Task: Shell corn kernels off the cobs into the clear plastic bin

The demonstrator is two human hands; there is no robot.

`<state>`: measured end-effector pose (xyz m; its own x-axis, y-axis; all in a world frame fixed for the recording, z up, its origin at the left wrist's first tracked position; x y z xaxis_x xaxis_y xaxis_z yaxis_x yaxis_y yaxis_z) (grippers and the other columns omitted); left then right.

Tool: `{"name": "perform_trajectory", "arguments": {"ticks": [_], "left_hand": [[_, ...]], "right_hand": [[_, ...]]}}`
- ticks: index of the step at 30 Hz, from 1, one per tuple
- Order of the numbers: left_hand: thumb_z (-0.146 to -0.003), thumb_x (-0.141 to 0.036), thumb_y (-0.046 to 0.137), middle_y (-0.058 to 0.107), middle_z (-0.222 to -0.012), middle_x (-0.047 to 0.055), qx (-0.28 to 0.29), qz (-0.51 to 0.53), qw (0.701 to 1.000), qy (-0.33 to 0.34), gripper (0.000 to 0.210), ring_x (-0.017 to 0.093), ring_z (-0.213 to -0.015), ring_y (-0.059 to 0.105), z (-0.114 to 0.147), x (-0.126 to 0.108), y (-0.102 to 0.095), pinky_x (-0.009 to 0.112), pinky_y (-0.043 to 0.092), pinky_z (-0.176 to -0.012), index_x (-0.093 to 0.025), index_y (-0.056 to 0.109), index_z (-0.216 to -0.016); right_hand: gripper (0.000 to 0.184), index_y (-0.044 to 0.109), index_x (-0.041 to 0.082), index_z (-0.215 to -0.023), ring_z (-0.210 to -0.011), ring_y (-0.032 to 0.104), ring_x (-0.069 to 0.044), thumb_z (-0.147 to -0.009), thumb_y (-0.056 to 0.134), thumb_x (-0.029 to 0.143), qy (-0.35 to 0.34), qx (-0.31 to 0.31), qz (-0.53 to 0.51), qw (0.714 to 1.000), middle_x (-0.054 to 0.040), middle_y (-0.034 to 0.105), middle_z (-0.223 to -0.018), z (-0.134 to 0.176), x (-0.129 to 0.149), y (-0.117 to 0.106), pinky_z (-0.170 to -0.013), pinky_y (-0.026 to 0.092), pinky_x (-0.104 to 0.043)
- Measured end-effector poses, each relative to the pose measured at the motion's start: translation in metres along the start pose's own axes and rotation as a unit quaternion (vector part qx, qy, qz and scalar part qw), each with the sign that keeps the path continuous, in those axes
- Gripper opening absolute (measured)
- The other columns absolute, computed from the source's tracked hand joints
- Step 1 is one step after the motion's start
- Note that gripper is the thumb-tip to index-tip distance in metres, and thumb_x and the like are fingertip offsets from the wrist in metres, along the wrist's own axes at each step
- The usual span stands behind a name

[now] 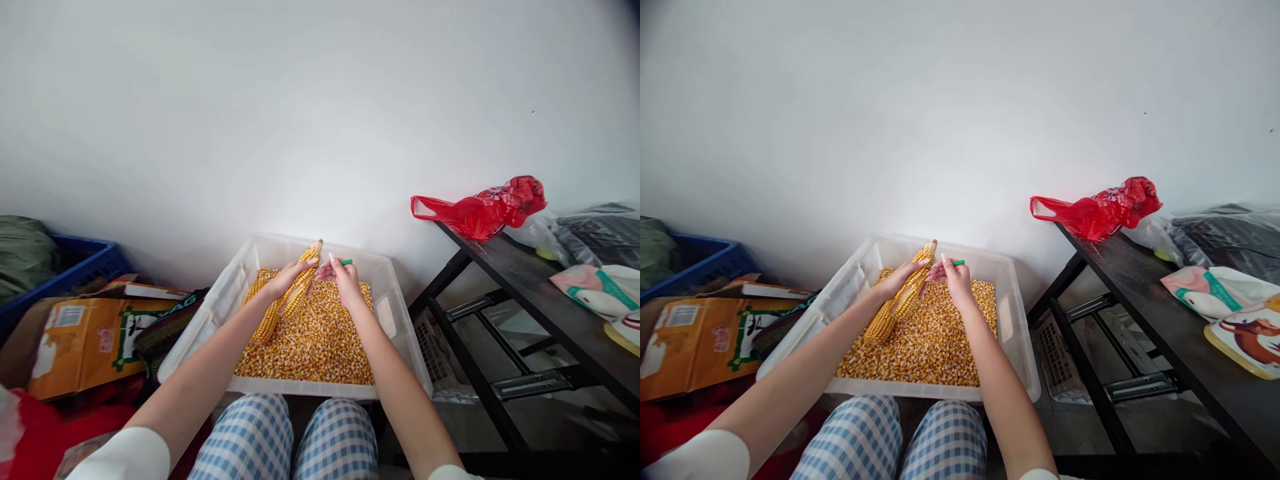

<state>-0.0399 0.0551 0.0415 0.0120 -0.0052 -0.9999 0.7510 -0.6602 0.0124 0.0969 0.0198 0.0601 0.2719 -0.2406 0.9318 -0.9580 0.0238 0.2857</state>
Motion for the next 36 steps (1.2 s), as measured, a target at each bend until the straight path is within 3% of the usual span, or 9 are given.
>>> {"name": "perform_trajectory", "arguments": {"ticks": [7, 13, 15, 22, 28, 36], "left_hand": [[-0.081, -0.049, 0.037, 0.059, -0.05, 0.006, 0.067, -0.024, 0.997, 0.016, 0.046, 0.016, -0.046, 0.053, 0.006, -0.008, 0.006, 0.027, 0.042, -0.049, -0.012, 0.059, -0.066], [-0.08, -0.05, 0.035, 0.06, -0.055, 0.006, 0.058, 0.032, 0.998, 0.013, 0.043, 0.017, -0.046, 0.054, -0.002, 0.002, 0.006, 0.029, 0.042, -0.048, -0.013, 0.058, -0.075], [-0.08, -0.051, 0.034, 0.06, -0.056, 0.006, 0.046, 0.052, 0.998, 0.002, 0.045, 0.017, -0.047, 0.054, -0.005, 0.007, 0.003, 0.029, 0.042, -0.049, -0.014, 0.057, -0.071], [-0.08, -0.056, 0.03, 0.059, -0.054, 0.008, 0.046, 0.037, 0.998, -0.025, 0.055, 0.018, -0.048, 0.055, -0.006, 0.01, -0.004, 0.03, 0.043, -0.049, -0.014, 0.059, -0.062], [-0.08, -0.053, 0.032, 0.06, -0.054, 0.008, 0.038, 0.005, 0.999, 0.001, 0.052, 0.017, -0.048, 0.055, -0.002, 0.005, 0.001, 0.029, 0.043, -0.051, -0.012, 0.06, -0.067], [-0.079, -0.049, 0.041, 0.06, -0.054, 0.004, 0.022, -0.048, 0.998, 0.029, 0.04, 0.016, -0.049, 0.055, 0.003, -0.006, 0.004, 0.026, 0.042, -0.049, -0.012, 0.057, -0.075]], "right_hand": [[0.031, 0.056, 0.013, -0.067, -0.044, 0.058, -0.012, -0.073, 0.055, 0.044, 0.071, 0.019, -0.033, 0.997, -0.0039, 0.063, -0.054, -0.002, -0.004, -0.007, -0.046, 0.05, -0.023], [0.032, 0.056, 0.012, -0.066, -0.04, 0.057, -0.011, -0.072, 0.055, 0.044, 0.109, 0.067, 0.0, 0.992, -0.0041, 0.063, -0.052, -0.002, -0.006, -0.006, -0.041, 0.047, -0.021], [0.032, 0.056, 0.012, -0.067, -0.042, 0.057, -0.011, -0.072, 0.055, 0.044, 0.105, 0.067, 0.002, 0.992, -0.0045, 0.063, -0.053, -0.001, -0.006, -0.004, -0.043, 0.048, -0.021], [0.035, 0.055, 0.014, -0.067, -0.049, 0.061, -0.013, -0.073, 0.053, 0.048, 0.02, -0.04, -0.008, 0.999, -0.005, 0.064, -0.056, -0.003, -0.001, -0.006, -0.05, 0.051, -0.023], [0.035, 0.056, 0.014, -0.069, -0.05, 0.061, -0.013, -0.073, 0.052, 0.049, 0.018, -0.012, 0.003, 1.0, -0.0043, 0.064, -0.057, 0.0, -0.007, 0.0, -0.05, 0.051, -0.023], [0.036, 0.056, 0.012, -0.066, -0.043, 0.058, -0.012, -0.071, 0.056, 0.048, 0.072, 0.015, -0.016, 0.997, -0.0054, 0.064, -0.055, -0.004, -0.014, -0.006, -0.045, 0.05, -0.022]]}}
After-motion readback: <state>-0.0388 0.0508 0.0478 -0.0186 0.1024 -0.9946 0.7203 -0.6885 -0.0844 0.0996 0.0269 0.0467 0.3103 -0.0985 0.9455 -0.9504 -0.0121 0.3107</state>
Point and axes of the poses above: each hand's wrist, its own z-axis away from the middle knuckle, its own y-axis out of the palm, x = y × z, the point moved 3 cm from there along -z, towards the middle knuckle
